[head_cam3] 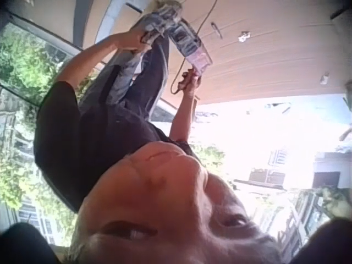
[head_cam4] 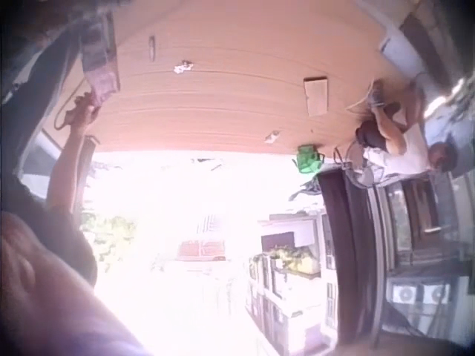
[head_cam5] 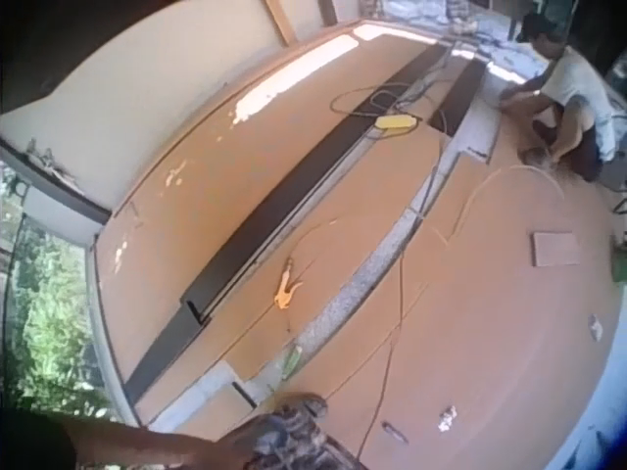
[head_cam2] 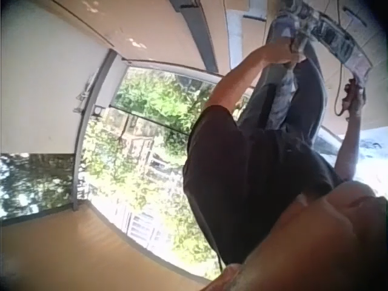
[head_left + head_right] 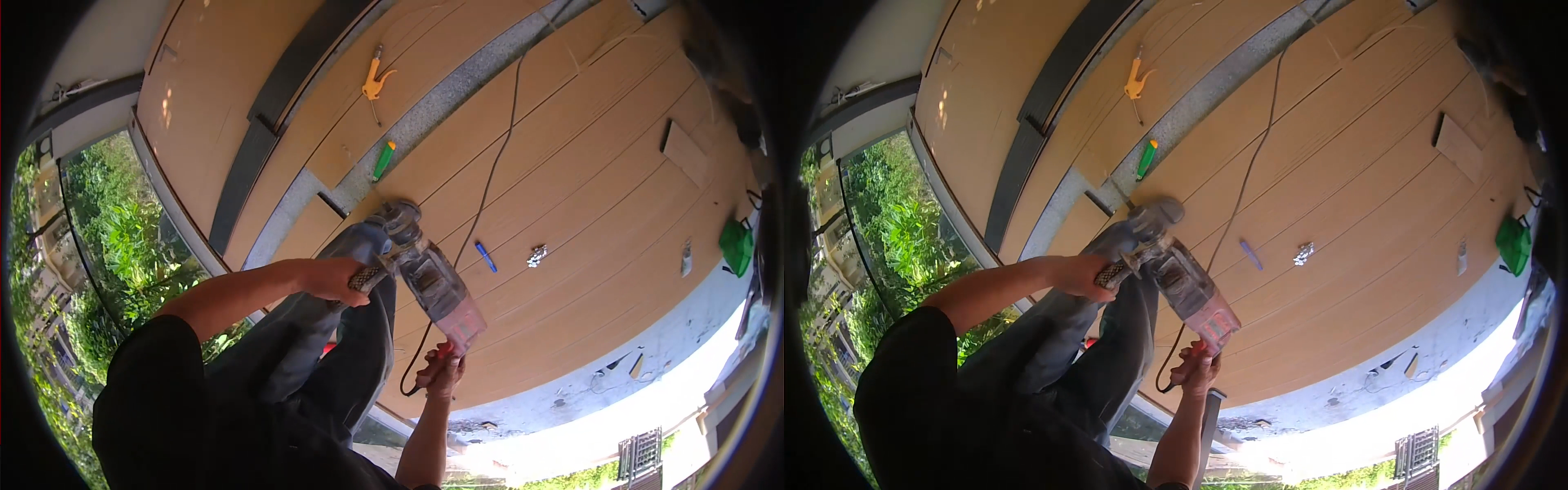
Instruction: The person installs composite decking boards by trimming pieces with a file and hammer, positioning boards onto the surface, drilling holes with a power drill, securing them with fasteners, and hammering spacers between the planks.
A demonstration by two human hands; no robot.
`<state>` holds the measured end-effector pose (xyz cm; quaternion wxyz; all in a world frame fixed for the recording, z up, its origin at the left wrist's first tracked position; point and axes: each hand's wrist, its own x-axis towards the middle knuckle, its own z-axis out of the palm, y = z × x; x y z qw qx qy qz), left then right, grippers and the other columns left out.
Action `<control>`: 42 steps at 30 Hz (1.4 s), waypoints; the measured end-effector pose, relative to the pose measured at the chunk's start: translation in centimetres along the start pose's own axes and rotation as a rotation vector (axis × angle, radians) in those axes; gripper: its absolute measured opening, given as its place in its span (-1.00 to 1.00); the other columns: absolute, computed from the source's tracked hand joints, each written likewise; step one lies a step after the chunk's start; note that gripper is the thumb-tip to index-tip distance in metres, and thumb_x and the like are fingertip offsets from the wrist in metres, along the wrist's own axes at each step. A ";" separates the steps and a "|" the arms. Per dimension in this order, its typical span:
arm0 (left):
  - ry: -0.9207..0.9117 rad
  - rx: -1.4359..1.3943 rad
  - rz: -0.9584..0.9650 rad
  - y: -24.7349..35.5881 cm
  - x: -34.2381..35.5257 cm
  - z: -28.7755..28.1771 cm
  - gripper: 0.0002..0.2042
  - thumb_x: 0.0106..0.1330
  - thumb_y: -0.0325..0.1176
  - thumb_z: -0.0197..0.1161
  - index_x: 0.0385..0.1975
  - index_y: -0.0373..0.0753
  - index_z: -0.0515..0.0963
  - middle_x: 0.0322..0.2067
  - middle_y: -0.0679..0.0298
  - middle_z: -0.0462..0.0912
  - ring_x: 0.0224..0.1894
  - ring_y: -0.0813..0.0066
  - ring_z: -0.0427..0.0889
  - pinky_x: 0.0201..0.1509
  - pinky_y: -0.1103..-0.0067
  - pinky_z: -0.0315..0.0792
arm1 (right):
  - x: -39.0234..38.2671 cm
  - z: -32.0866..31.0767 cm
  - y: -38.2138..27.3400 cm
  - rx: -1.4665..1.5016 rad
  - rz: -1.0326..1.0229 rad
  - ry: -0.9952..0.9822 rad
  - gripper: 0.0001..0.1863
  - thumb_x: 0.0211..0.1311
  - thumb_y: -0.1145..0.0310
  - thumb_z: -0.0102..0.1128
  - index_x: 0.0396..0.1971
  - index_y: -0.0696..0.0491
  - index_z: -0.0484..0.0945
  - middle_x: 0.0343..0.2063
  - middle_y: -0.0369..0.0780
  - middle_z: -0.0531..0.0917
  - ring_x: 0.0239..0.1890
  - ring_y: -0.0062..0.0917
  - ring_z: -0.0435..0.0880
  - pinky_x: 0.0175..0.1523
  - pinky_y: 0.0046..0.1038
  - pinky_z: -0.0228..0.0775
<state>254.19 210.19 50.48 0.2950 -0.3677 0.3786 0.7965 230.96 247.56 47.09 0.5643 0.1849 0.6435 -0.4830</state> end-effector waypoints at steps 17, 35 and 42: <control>1.040 0.846 0.490 13.8 -50.3 -0.4 -0.73 0.26 -0.11 0.41 -0.33 -0.20 0.61 -0.42 0.04 0.67 -0.30 -0.09 0.65 -0.22 0.17 0.49 | -37.1 39.4 -40.9 -0.179 0.136 -0.876 -0.35 0.22 0.22 0.23 0.26 0.24 0.39 -0.03 -0.05 0.60 -0.36 -0.41 0.67 -0.30 -0.38 0.59; 1.318 0.802 0.693 40.0 -80.4 -54.4 -0.87 0.39 -0.37 0.30 -0.30 -0.30 0.56 -0.38 0.14 0.66 -0.38 0.19 0.64 -0.26 0.37 0.51 | -18.4 68.4 -44.1 -0.709 0.088 0.337 -0.75 0.13 0.31 0.35 -0.49 0.23 0.59 -0.63 -0.16 0.59 -0.67 -0.38 0.58 -0.55 -0.27 0.41; 1.327 0.513 0.320 38.6 -78.0 -85.7 -0.79 0.43 -0.30 0.25 -0.32 -0.36 0.60 -0.42 0.09 0.69 -0.34 0.29 0.68 -0.22 0.39 0.53 | -6.9 92.1 -53.5 -0.804 0.462 0.256 -0.73 0.21 0.31 0.35 -0.44 0.22 0.53 -0.58 -0.08 0.60 -0.62 -0.37 0.55 -0.50 -0.26 0.37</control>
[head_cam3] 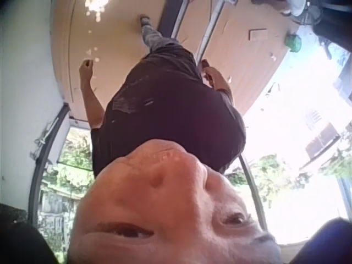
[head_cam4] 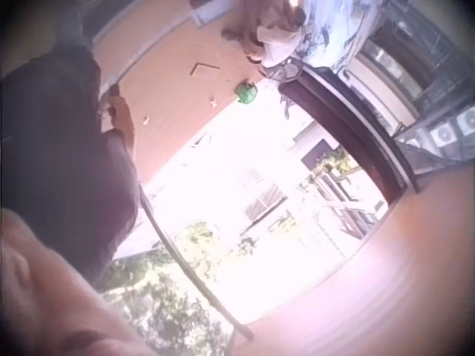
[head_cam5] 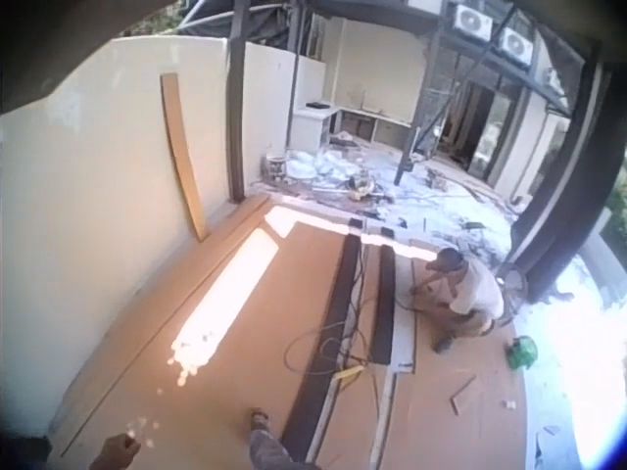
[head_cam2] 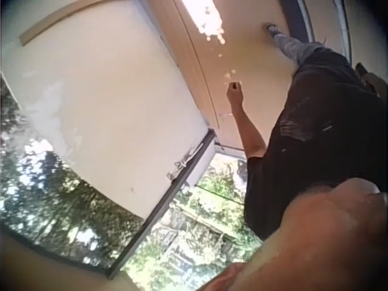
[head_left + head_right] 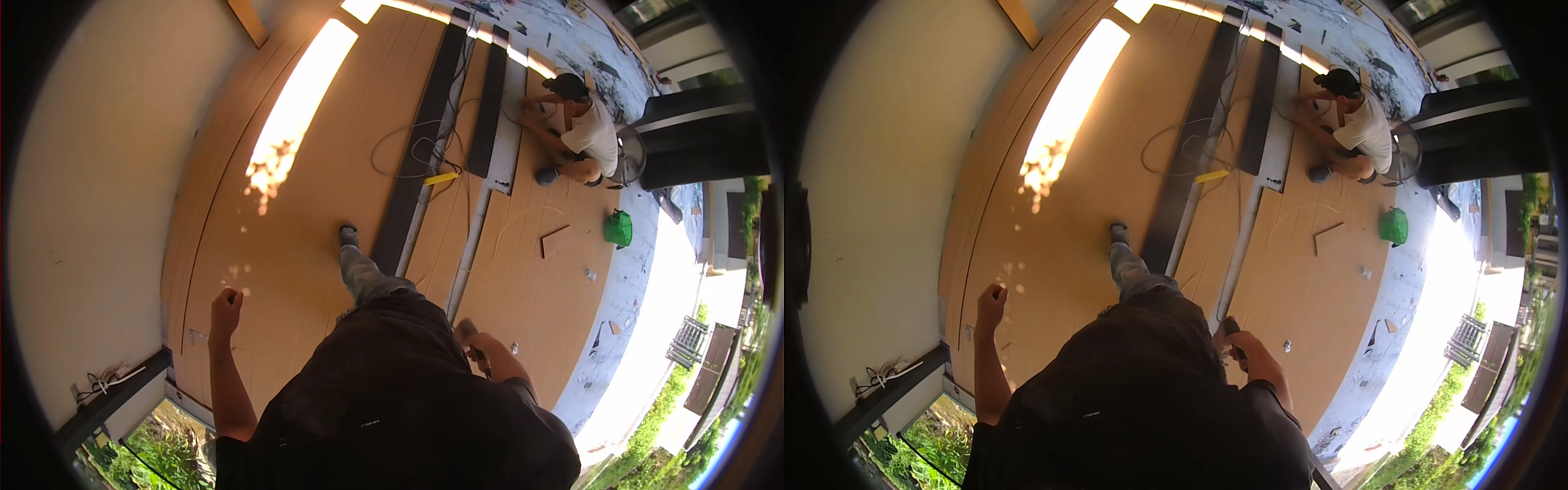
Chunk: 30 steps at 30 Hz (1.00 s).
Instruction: The person installs composite decking boards by trimming pieces with a file and hammer, positioning boards onto the surface, drilling holes with a power drill, securing them with fasteners, and hammering spacers between the planks.
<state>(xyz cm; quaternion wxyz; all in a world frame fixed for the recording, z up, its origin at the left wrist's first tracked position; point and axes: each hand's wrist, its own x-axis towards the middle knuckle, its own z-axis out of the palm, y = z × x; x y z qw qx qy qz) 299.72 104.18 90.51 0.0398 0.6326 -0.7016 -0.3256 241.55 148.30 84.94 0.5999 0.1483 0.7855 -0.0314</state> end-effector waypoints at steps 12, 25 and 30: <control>-0.572 -0.320 -0.804 -11.8 25.8 -2.2 -0.89 0.45 -0.30 0.12 -0.22 -0.17 0.53 -0.53 0.30 0.48 -0.52 0.46 0.53 -0.51 0.45 0.40 | -13.7 6.0 -46.4 0.140 -0.515 0.210 -0.65 0.12 0.26 0.26 -0.37 0.33 0.63 -0.59 -0.10 0.64 -0.62 -0.37 0.62 -0.54 -0.29 0.42; -0.170 -0.451 0.070 35.7 101.9 -26.0 -0.84 0.42 -0.34 0.04 -0.20 -0.21 0.55 -0.59 0.39 0.40 -0.65 0.62 0.34 -0.59 0.60 0.18 | -14.4 4.6 -82.4 0.124 -0.411 0.333 -0.61 0.05 0.19 0.32 -0.22 0.20 0.70 -0.38 -0.07 0.76 -0.35 -0.35 0.79 -0.30 -0.32 0.58; -0.390 -0.391 -0.024 47.8 113.8 -19.2 -0.81 0.40 -0.46 -0.01 -0.13 -0.23 0.55 -0.48 0.35 0.49 -0.54 0.55 0.48 -0.49 0.59 0.37 | -9.6 2.4 -91.4 0.226 -0.173 0.228 -0.49 0.19 0.06 0.33 -0.08 0.22 0.69 -0.23 0.01 0.77 -0.14 -0.24 0.81 -0.10 -0.23 0.61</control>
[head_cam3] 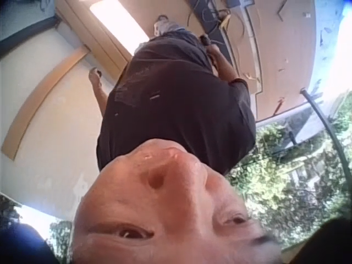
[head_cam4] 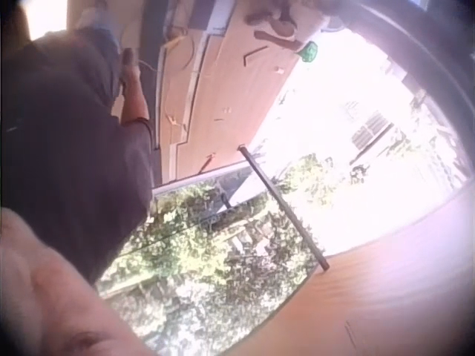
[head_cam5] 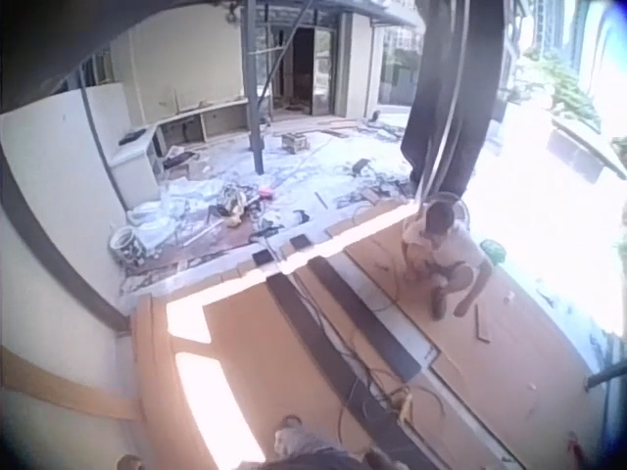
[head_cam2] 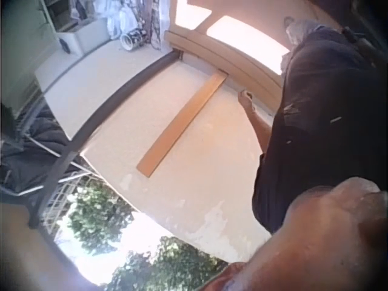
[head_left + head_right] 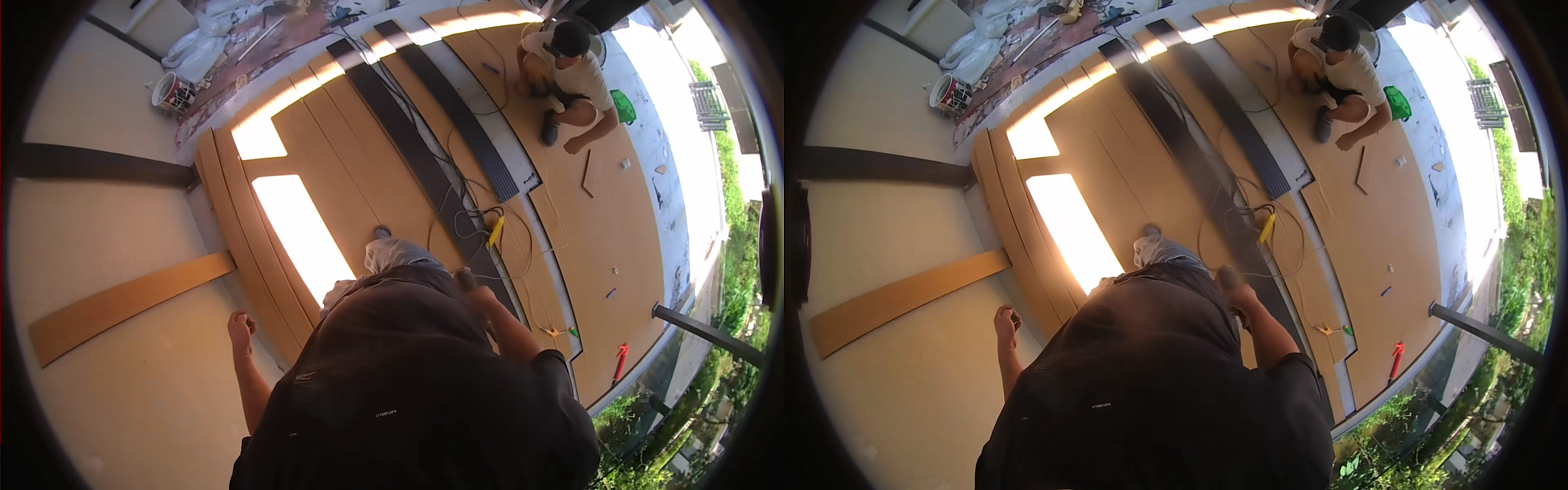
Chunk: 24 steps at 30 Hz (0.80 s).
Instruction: The person installs composite decking boards by trimming pieces with a file and hammer, positioning boards onto the surface, drilling holes with a power drill, securing them with fasteners, and hammering spacers between the planks.
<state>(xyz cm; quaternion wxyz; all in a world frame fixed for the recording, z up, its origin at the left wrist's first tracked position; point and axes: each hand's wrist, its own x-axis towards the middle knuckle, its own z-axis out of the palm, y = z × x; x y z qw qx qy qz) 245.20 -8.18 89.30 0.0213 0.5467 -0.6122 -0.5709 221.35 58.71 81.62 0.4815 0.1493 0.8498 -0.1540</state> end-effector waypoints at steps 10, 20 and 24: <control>-0.718 0.610 0.340 23.2 22.8 23.1 -0.74 0.40 -0.41 0.01 -0.16 -0.34 0.65 -0.27 0.18 0.70 -0.25 0.46 0.67 -0.14 0.52 0.55 | 4.3 -3.5 -16.1 0.699 0.357 0.119 -0.68 0.17 0.25 0.35 -0.50 0.26 0.62 -0.58 -0.13 0.63 -0.62 -0.37 0.63 -0.53 -0.27 0.43; -1.284 1.133 0.510 47.4 41.7 38.9 -0.66 0.33 -0.24 0.11 -0.07 -0.31 0.66 -0.12 -0.04 0.73 -0.01 0.09 0.71 0.12 0.35 0.53 | 1.6 -8.9 -41.3 1.301 0.477 0.391 -0.68 0.12 0.25 0.28 -0.45 0.27 0.60 -0.68 -0.13 0.60 -0.67 -0.38 0.62 -0.54 -0.33 0.44; -1.327 1.333 0.611 54.1 44.7 49.1 -0.68 0.25 -0.21 0.16 -0.16 -0.29 0.64 -0.29 -0.07 0.71 -0.13 -0.03 0.70 -0.01 0.32 0.53 | 6.0 -9.7 -47.5 1.334 0.516 0.445 -0.63 0.12 0.24 0.29 -0.51 0.34 0.60 -0.69 -0.10 0.62 -0.66 -0.40 0.64 -0.51 -0.35 0.48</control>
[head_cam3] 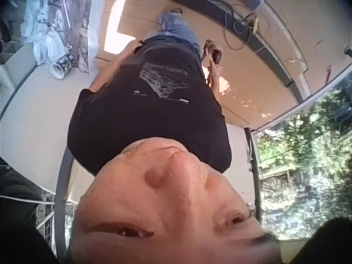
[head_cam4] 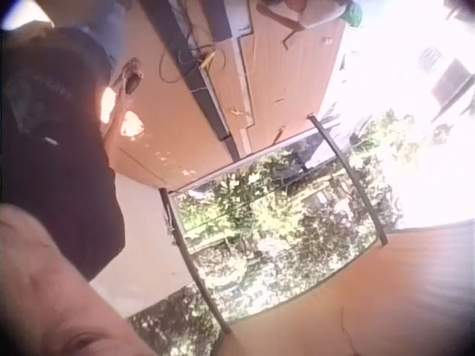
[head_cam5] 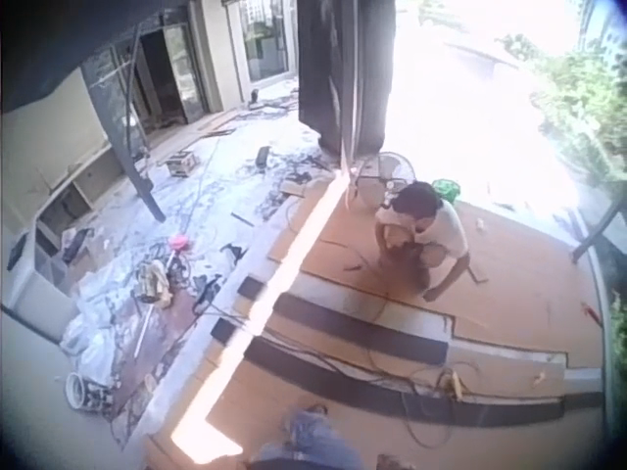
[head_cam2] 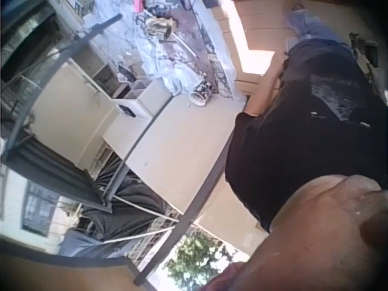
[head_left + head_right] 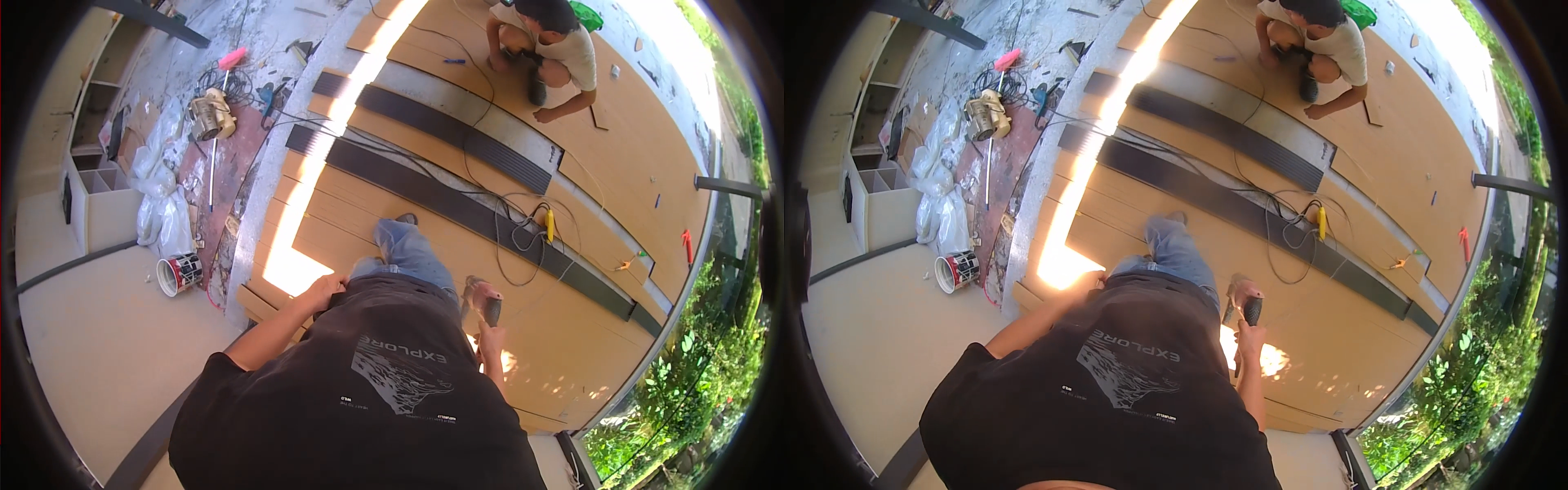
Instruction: The person installs composite decking boards by trimming pieces with a file and hammer, positioning boards onto the surface, drilling holes with a power drill, securing them with fasteners, and hammering spacers between the planks.
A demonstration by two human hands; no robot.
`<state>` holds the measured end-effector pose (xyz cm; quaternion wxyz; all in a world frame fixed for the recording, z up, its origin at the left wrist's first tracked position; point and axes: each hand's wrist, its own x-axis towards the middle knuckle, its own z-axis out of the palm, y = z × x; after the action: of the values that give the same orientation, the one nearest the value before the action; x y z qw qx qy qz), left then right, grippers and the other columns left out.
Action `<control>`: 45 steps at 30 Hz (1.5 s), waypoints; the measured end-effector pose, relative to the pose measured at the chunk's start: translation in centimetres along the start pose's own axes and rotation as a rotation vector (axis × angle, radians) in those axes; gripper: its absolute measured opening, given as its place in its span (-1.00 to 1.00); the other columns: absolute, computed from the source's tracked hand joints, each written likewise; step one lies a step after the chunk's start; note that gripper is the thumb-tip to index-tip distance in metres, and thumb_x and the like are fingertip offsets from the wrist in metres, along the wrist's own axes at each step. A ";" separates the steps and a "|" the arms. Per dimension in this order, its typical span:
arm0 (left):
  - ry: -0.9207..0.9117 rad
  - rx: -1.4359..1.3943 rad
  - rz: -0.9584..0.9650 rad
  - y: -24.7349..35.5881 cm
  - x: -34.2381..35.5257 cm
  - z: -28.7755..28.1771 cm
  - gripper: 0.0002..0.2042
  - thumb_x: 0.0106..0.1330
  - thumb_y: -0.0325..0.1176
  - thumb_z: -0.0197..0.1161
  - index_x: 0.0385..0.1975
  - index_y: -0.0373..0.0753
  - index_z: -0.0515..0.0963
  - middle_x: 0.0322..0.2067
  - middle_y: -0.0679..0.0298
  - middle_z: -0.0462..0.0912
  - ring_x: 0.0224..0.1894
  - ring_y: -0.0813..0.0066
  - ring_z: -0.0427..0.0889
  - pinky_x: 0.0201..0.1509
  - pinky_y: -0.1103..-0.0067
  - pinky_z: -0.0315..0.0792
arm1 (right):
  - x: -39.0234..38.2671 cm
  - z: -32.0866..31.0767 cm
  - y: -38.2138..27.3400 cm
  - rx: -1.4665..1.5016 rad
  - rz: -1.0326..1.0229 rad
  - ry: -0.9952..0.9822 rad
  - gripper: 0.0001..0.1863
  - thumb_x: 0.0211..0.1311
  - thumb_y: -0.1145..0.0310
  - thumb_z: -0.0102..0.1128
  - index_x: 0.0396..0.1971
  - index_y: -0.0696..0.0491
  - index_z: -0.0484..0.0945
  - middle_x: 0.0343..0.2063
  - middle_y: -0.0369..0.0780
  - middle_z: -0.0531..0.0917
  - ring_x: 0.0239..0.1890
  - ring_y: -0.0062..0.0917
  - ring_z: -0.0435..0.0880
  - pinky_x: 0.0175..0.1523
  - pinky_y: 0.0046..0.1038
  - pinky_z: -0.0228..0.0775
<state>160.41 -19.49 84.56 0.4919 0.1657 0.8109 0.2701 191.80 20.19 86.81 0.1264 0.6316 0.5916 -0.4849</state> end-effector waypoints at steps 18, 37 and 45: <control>-1.074 0.453 0.071 28.7 34.6 -28.6 -0.67 0.30 -0.17 0.21 -0.13 -0.29 0.66 -0.17 -0.02 0.75 -0.12 -0.06 0.69 0.02 0.21 0.50 | 5.5 6.9 -31.3 0.644 0.259 0.061 -0.66 0.31 0.41 0.22 0.00 0.28 0.59 -0.58 -0.24 0.61 -0.60 -0.62 0.52 -0.46 -0.55 0.34; -0.108 0.615 0.340 6.7 119.7 -18.0 -0.71 0.27 -0.42 0.12 -0.06 -0.24 0.68 -0.12 -0.02 0.74 -0.01 0.00 0.70 0.09 0.25 0.55 | 57.9 33.8 -41.1 1.203 -0.012 -0.005 -0.55 0.30 0.44 0.28 0.10 0.39 0.48 -0.54 -0.11 0.63 -0.65 -0.43 0.59 -0.58 -0.41 0.46; 0.009 0.001 0.324 4.0 130.7 -11.8 -0.69 0.40 -0.23 0.23 -0.02 -0.31 0.65 -0.09 0.09 0.76 -0.02 0.22 0.73 0.03 0.34 0.58 | 68.4 42.5 -35.5 1.185 -0.087 0.072 -0.44 0.20 0.35 0.36 0.09 0.41 0.47 -0.52 -0.07 0.63 -0.62 -0.39 0.60 -0.52 -0.33 0.54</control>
<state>89.68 50.33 -1.23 0.4383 0.2935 0.7758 0.3464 129.63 41.28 28.23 -0.2877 0.5855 0.2494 -0.7156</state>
